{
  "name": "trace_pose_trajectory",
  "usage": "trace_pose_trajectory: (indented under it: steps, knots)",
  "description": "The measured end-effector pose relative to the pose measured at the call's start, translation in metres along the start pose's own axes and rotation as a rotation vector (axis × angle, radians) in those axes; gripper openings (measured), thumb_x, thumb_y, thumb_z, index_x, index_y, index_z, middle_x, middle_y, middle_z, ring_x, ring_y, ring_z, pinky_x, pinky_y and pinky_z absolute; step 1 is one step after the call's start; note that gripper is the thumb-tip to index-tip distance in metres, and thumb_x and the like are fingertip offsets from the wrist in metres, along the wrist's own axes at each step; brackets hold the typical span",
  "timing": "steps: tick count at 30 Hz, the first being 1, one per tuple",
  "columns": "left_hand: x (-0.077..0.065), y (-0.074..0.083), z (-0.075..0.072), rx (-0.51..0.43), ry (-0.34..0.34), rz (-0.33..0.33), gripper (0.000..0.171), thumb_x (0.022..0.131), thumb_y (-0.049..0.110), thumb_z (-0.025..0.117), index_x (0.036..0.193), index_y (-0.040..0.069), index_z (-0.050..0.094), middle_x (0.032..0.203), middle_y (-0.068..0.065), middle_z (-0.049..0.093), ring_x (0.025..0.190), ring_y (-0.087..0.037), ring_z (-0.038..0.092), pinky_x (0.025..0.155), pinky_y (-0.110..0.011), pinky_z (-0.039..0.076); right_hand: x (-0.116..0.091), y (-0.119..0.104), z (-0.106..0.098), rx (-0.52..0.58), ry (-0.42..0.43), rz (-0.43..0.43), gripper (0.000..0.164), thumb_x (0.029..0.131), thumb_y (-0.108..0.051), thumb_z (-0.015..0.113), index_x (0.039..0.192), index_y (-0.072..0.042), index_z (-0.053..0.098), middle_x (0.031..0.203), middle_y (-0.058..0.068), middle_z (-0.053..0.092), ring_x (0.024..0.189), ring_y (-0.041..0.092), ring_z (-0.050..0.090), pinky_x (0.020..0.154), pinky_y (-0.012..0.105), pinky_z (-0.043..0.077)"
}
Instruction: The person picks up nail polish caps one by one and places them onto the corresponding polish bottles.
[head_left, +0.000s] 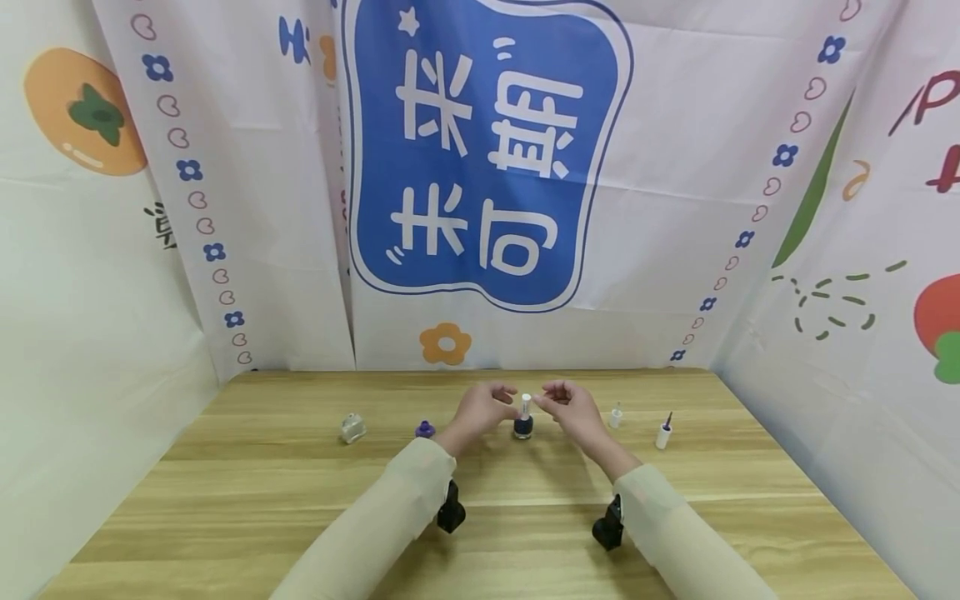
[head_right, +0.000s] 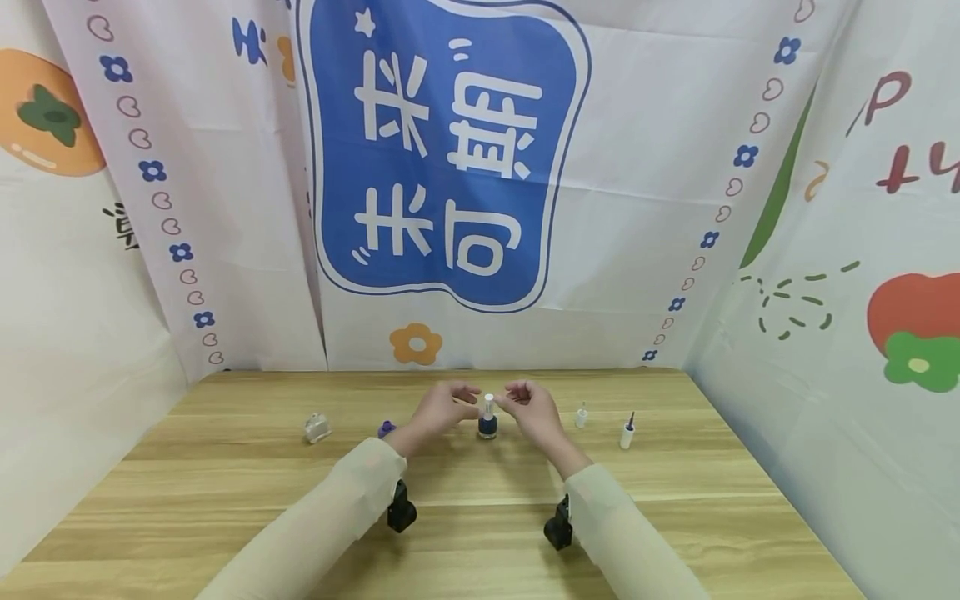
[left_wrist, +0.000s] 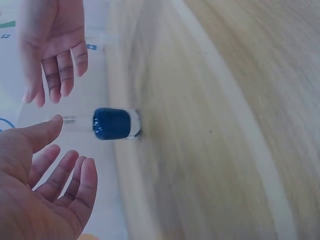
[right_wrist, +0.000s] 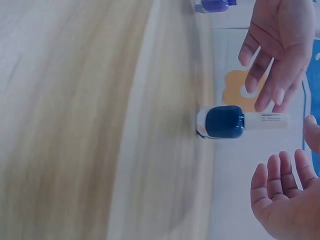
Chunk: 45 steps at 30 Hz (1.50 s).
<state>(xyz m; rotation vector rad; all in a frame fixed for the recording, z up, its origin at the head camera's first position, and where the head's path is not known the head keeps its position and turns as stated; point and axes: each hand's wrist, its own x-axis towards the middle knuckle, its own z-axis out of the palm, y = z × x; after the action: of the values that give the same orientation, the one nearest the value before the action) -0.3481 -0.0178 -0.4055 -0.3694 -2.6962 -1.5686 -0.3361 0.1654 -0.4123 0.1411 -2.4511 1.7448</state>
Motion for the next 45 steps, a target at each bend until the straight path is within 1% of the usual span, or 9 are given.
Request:
trace_pose_trajectory:
  steps: [4,9,13,17,20,26,29,36,45]
  knots:
    - [-0.005,0.006,-0.012,-0.009,-0.019,0.012,0.036,0.082,0.013,0.078,0.116,0.008,0.068,0.109,-0.01,0.067,0.09,-0.022,0.064,0.069,-0.032,0.056,-0.002,-0.005,-0.01,-0.007,0.008,-0.017,0.034,0.091,-0.019,0.071,0.116,-0.001,0.06,0.103,0.009,0.062,0.09,0.02,0.06,0.078,0.035,0.053]
    - [-0.013,0.01,-0.029,-0.031,-0.046,0.04,0.035,0.084,0.015,0.077,0.117,0.009,0.067,0.112,-0.01,0.065,0.088,-0.021,0.064,0.067,-0.032,0.056,-0.007,-0.014,-0.025,-0.016,0.002,-0.06,0.032,0.091,-0.02,0.071,0.115,-0.002,0.059,0.105,0.009,0.062,0.092,0.02,0.059,0.079,0.036,0.053]
    - [-0.018,0.009,-0.043,-0.041,-0.037,0.062,0.033,0.085,0.015,0.077,0.116,0.01,0.068,0.11,-0.008,0.065,0.089,-0.021,0.064,0.067,-0.033,0.057,-0.014,-0.02,-0.036,-0.03,-0.018,-0.081,0.033,0.091,-0.021,0.071,0.115,-0.002,0.059,0.107,0.01,0.061,0.094,0.021,0.058,0.078,0.029,0.053]
    - [-0.024,0.008,-0.055,-0.029,-0.015,0.078,0.033,0.085,0.014,0.076,0.117,0.01,0.068,0.111,-0.01,0.065,0.09,-0.021,0.063,0.066,-0.033,0.057,-0.02,-0.022,-0.047,-0.058,-0.031,-0.1,0.034,0.091,-0.021,0.07,0.117,-0.002,0.058,0.108,0.01,0.061,0.097,0.022,0.057,0.078,0.026,0.052]
    - [-0.027,0.006,-0.063,-0.022,0.001,0.083,0.034,0.085,0.012,0.076,0.117,0.01,0.067,0.113,-0.011,0.065,0.089,-0.02,0.063,0.065,-0.032,0.057,-0.025,-0.024,-0.055,-0.095,-0.036,-0.126,0.036,0.092,-0.024,0.07,0.118,-0.002,0.057,0.108,0.01,0.06,0.098,0.023,0.057,0.079,0.027,0.052]
    - [-0.036,0.002,-0.079,-0.024,0.03,0.059,0.035,0.084,0.015,0.077,0.118,0.012,0.068,0.11,-0.004,0.066,0.088,-0.018,0.063,0.067,-0.034,0.057,-0.032,-0.026,-0.068,-0.145,-0.027,-0.179,0.038,0.091,-0.027,0.07,0.117,-0.002,0.058,0.108,0.01,0.06,0.099,0.024,0.057,0.079,0.026,0.051]
    - [-0.041,0.0,-0.086,-0.015,0.037,0.056,0.035,0.085,0.016,0.077,0.118,0.014,0.068,0.112,-0.004,0.066,0.089,-0.018,0.063,0.069,-0.037,0.057,-0.037,-0.028,-0.075,-0.157,-0.013,-0.195,0.038,0.091,-0.027,0.07,0.117,-0.002,0.057,0.108,0.011,0.06,0.1,0.024,0.057,0.077,0.026,0.051]
    - [-0.049,-0.009,-0.102,0.041,0.051,0.061,0.035,0.084,0.015,0.077,0.118,0.011,0.067,0.115,-0.008,0.065,0.09,-0.02,0.062,0.071,-0.032,0.056,-0.046,-0.028,-0.093,-0.205,0.022,-0.205,0.039,0.093,-0.029,0.068,0.118,-0.001,0.056,0.11,0.012,0.06,0.101,0.021,0.055,0.08,0.021,0.05]
    - [-0.059,-0.023,-0.113,0.093,0.055,0.052,0.037,0.084,0.013,0.077,0.119,0.008,0.066,0.114,-0.007,0.065,0.089,-0.019,0.061,0.071,-0.031,0.055,-0.057,-0.022,-0.123,-0.237,0.096,-0.215,0.039,0.094,-0.028,0.067,0.119,0.001,0.057,0.111,0.014,0.06,0.094,0.004,0.055,0.075,0.016,0.049]
